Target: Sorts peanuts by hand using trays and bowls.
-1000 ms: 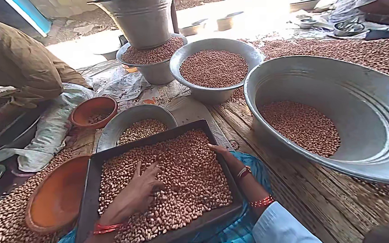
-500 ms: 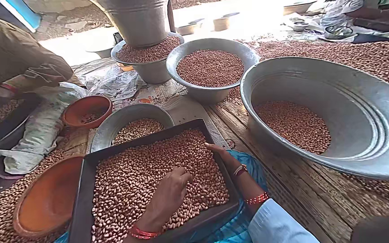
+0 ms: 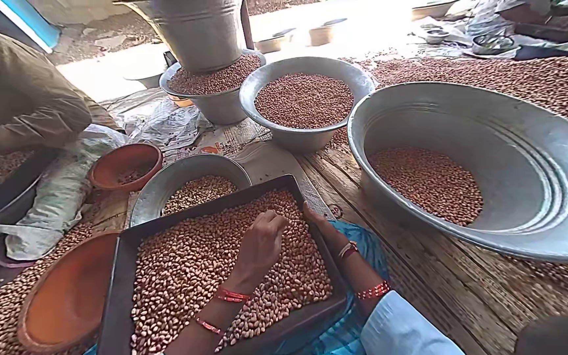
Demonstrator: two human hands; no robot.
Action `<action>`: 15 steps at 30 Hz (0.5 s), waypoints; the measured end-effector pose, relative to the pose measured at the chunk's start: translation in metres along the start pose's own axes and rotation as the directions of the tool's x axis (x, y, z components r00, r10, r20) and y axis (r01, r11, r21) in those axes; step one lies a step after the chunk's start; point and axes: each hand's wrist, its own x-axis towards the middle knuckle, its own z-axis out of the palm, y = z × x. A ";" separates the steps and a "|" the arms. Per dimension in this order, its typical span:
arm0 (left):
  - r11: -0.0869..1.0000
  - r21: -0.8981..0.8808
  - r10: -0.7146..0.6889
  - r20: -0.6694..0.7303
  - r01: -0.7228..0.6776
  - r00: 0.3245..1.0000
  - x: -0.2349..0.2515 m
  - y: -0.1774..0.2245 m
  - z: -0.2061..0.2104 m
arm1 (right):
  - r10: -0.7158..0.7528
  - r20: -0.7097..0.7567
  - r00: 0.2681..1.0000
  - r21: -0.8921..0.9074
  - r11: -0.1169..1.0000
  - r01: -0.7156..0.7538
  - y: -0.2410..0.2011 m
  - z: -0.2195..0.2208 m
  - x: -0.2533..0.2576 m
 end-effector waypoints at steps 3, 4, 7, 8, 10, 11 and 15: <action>0.999 0.028 -0.038 0.007 0.038 0.999 0.022 0.002 0.011 | -0.010 0.008 1.000 0.007 1.000 0.010 0.001 -0.002 0.000; 0.997 0.053 -0.053 0.028 0.051 0.998 0.027 0.002 0.016 | -0.011 0.023 1.000 0.008 1.000 0.011 0.001 -0.003 0.001; 0.987 0.132 -0.110 0.136 0.092 0.985 0.036 0.005 0.026 | -0.013 0.063 0.998 0.028 1.000 0.012 0.002 -0.006 0.002; 0.984 0.150 -0.116 0.140 0.095 0.983 0.036 0.005 0.029 | -0.010 0.060 0.998 0.027 1.000 0.009 0.002 -0.006 0.003; 0.987 0.134 -0.107 0.126 0.090 0.986 0.031 0.005 0.030 | -0.007 0.057 0.998 0.020 1.000 0.006 0.002 -0.006 0.003; 0.991 0.097 -0.104 0.136 0.091 0.985 0.028 0.004 0.026 | -0.002 0.059 0.998 0.020 1.000 0.001 0.002 -0.006 0.003; 0.932 -0.342 0.030 0.402 0.120 0.915 -0.009 -0.020 -0.023 | 0.028 0.069 0.997 0.046 0.998 -0.031 0.002 -0.005 0.004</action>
